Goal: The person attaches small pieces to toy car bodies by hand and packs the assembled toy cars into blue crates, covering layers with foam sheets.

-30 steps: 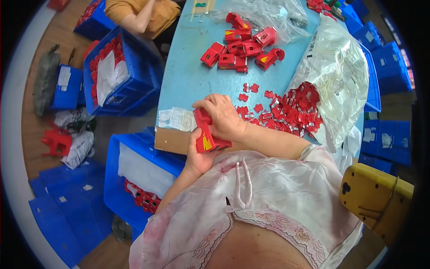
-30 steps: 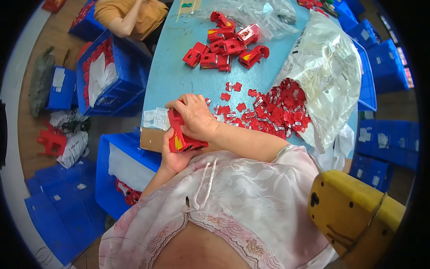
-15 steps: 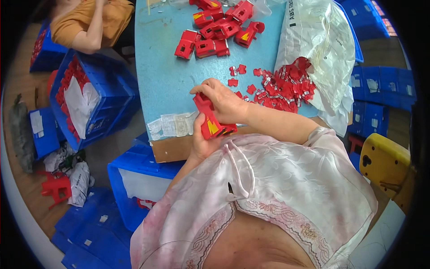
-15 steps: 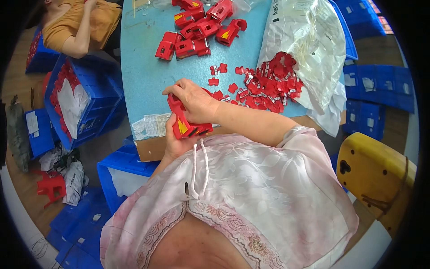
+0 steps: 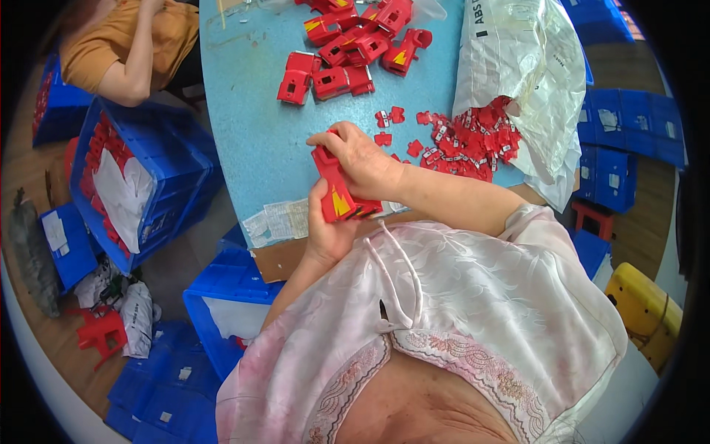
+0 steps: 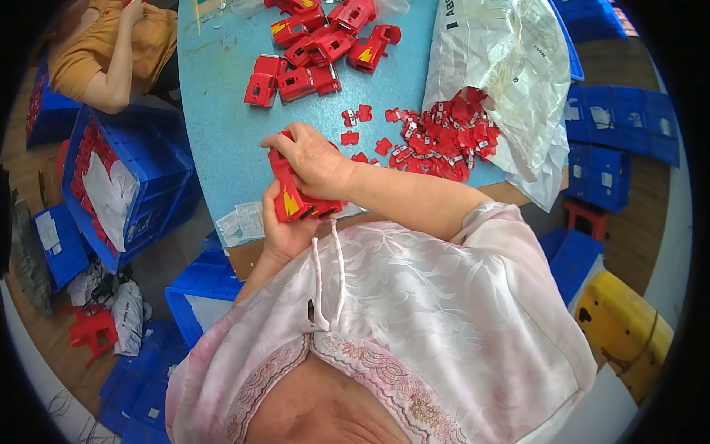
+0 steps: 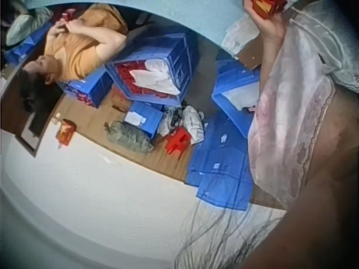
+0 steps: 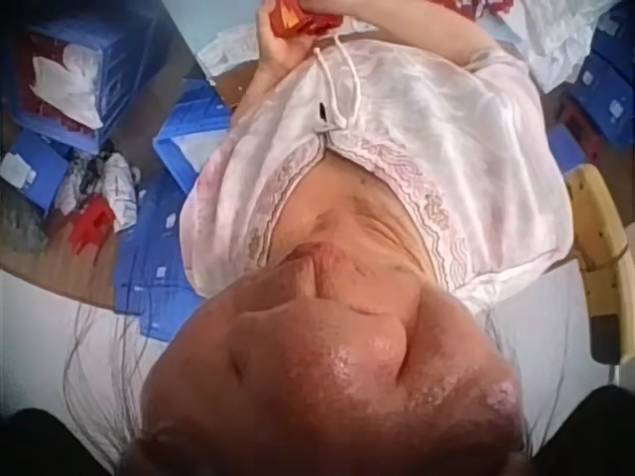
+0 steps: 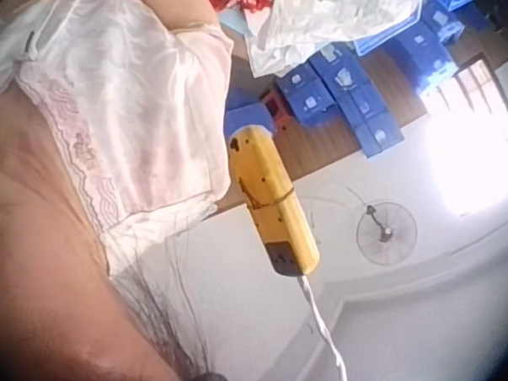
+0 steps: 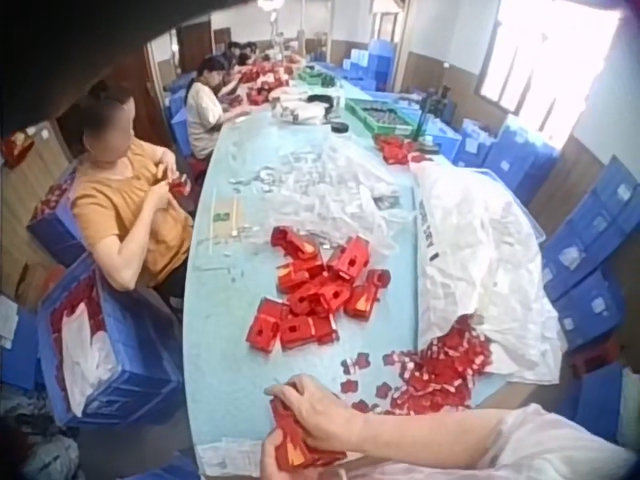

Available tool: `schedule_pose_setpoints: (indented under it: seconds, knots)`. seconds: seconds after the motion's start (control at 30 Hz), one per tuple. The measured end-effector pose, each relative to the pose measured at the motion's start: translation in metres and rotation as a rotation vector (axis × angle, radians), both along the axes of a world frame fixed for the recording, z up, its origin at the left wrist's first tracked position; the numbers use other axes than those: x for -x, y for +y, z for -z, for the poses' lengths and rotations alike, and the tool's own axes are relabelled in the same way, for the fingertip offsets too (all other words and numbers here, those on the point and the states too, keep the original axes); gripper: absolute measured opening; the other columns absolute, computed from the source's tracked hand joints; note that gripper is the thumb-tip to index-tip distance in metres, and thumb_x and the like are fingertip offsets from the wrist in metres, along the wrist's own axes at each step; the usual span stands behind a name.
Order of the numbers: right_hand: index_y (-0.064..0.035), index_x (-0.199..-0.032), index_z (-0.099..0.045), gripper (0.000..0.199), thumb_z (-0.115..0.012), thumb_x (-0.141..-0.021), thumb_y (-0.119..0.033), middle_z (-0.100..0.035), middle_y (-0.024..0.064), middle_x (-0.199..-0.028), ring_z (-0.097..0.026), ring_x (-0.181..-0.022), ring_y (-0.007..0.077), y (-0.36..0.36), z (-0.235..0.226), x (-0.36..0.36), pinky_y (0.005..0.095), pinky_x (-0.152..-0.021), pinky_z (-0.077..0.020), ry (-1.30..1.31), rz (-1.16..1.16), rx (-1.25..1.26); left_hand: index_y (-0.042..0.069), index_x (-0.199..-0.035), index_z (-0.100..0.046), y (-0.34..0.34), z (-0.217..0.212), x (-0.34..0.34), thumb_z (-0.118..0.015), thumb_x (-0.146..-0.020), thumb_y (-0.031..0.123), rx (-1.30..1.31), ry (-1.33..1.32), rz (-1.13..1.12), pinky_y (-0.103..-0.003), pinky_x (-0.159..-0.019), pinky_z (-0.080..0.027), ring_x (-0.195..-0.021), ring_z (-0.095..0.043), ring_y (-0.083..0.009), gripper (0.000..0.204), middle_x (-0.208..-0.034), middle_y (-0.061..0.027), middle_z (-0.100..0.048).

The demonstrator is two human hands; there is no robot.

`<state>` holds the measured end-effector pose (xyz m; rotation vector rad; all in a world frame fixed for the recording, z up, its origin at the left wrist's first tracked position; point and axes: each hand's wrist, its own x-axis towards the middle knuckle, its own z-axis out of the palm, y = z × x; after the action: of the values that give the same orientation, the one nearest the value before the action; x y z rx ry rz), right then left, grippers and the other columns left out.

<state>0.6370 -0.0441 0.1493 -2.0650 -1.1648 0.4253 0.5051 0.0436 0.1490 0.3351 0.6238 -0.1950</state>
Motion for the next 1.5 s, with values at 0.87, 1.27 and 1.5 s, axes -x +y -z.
schedule_pose_setpoints:
  seconds: [0.87, 1.27, 1.5]
  knots:
    - [0.0081, -0.153, -0.005, 0.100, -0.070, -0.091, -0.037, -0.021, 0.0289, -0.156, -0.024, -0.146, 0.0350, 0.019, 0.107, -0.166, 0.0403, -0.120, -0.0209, 0.400, 0.900, -0.401, 0.029, -0.138, -0.056, 0.214, 0.081, -0.303, -0.068, -0.071, 0.075, -2.171, 0.056, 0.423, -0.056, -0.110, -0.033, -0.137, -0.037, -0.0444, 0.082, -0.150, -0.0275, -0.033]
    - [0.0013, -0.143, -0.041, 0.056, -0.062, -0.094, -0.017, -0.051, 0.0168, -0.128, -0.053, -0.109, 0.0231, -0.028, 0.053, -0.074, 0.0349, -0.094, -0.0457, 0.264, 0.669, -0.384, 0.002, -0.142, -0.043, 0.155, 0.128, -0.132, -0.069, -0.089, 0.043, -1.632, 0.104, -0.001, -0.041, -0.103, -0.043, -0.128, -0.049, -0.0306, 0.072, -0.136, -0.0224, -0.052]
    - [-0.0028, -0.115, -0.059, 0.031, -0.062, -0.091, -0.023, -0.061, 0.0124, -0.106, -0.058, -0.088, 0.0245, 0.003, -0.142, -0.004, 0.0341, -0.078, -0.0471, -0.012, -0.263, -1.058, 0.008, -0.158, -0.011, 0.119, 0.102, -0.112, -0.069, -0.093, 0.028, -1.067, -0.075, -0.132, -0.033, -0.100, -0.044, -0.126, -0.053, -0.0246, 0.089, -0.150, -0.0187, -0.041]
